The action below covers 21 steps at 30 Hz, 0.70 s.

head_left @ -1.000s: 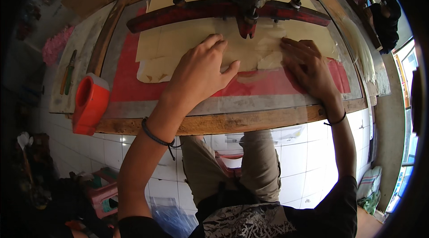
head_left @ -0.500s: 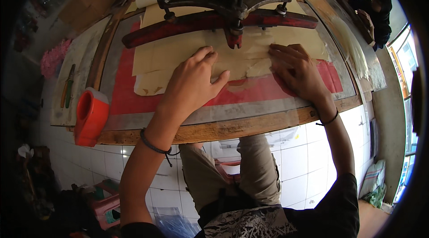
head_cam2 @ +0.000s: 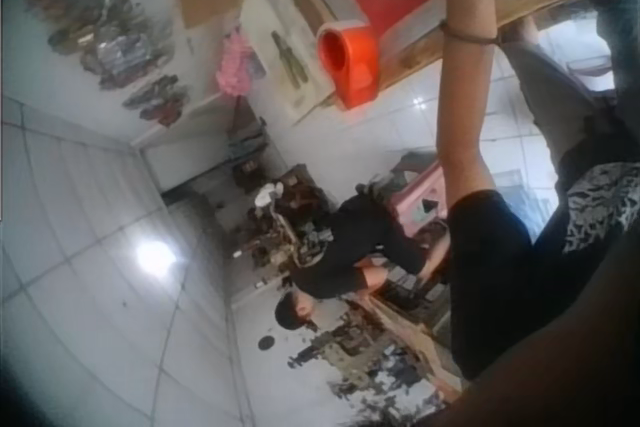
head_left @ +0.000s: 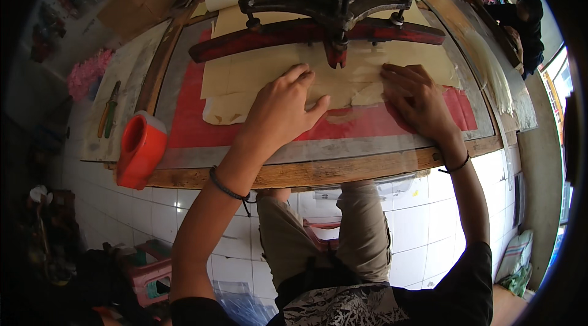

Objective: The person positions a clear plastic bag onto a sealing machine base and presses a lever down with both hands to seal the edge.

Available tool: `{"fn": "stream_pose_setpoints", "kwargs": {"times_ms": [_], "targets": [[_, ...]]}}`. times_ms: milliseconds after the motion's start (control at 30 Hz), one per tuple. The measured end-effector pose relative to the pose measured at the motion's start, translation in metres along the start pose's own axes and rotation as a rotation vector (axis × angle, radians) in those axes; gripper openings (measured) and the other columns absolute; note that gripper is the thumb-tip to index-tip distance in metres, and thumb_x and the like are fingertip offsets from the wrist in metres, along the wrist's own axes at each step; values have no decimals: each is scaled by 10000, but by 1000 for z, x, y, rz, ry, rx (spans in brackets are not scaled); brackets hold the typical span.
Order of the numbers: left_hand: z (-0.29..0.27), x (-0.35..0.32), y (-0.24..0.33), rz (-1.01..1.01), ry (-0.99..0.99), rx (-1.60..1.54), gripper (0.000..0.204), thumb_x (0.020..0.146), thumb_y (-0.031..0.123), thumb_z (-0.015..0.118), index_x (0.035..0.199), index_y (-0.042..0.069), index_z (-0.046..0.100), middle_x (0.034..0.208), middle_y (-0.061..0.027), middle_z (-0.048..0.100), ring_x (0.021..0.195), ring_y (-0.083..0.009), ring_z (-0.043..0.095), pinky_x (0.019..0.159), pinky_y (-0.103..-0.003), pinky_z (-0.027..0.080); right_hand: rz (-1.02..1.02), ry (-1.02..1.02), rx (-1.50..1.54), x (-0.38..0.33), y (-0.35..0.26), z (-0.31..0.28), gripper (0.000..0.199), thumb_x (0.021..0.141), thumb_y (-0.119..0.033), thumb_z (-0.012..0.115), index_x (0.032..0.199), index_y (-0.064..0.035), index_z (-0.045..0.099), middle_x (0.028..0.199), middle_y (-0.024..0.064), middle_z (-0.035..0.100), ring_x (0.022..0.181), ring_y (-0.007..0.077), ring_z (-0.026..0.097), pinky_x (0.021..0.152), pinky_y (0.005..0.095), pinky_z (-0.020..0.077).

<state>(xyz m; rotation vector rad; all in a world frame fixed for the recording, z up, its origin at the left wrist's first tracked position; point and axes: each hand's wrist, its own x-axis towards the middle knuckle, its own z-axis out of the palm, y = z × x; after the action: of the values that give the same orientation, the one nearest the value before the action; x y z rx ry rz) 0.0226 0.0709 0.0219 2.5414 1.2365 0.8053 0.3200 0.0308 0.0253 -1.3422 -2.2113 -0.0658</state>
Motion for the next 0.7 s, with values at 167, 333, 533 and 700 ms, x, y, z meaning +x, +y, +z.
{"fn": "stream_pose_setpoints", "kwargs": {"times_ms": [167,333,533,700], "targets": [[-1,-1,1,-5,-3,13,525,922,333,716,1241,-81,666,1355,-212,639,1191,-401,648,1031,-437,526,-6,-11,-6,-2,-4,-4,351,930,-220,681,1216,-19,719,1335,170,668,1151,366,599,1026,452,482],[2,-2,2,41,37,30,485,938,327,691,1246,-47,668,1326,-201,644,1173,-389,649,1016,-441,534,-23,11,21,-6,-4,-3,401,968,-272,652,1281,-24,686,1381,164,647,1222,362,582,1081,467,427],[8,-5,-6,118,54,28,424,985,283,622,1284,-16,660,1359,-216,622,1215,-390,619,1040,-442,519,-38,-45,-63,-12,0,-2,465,1001,-335,627,1355,-34,646,1442,154,610,1331,338,545,1110,462,394],[17,-26,2,98,80,18,422,1027,253,571,1346,-16,628,1465,-213,560,1329,-392,549,1111,-436,464,21,-34,-26,-31,-12,-2,516,992,-374,643,1359,-11,638,1457,157,597,1403,327,500,1145,454,371]]}}
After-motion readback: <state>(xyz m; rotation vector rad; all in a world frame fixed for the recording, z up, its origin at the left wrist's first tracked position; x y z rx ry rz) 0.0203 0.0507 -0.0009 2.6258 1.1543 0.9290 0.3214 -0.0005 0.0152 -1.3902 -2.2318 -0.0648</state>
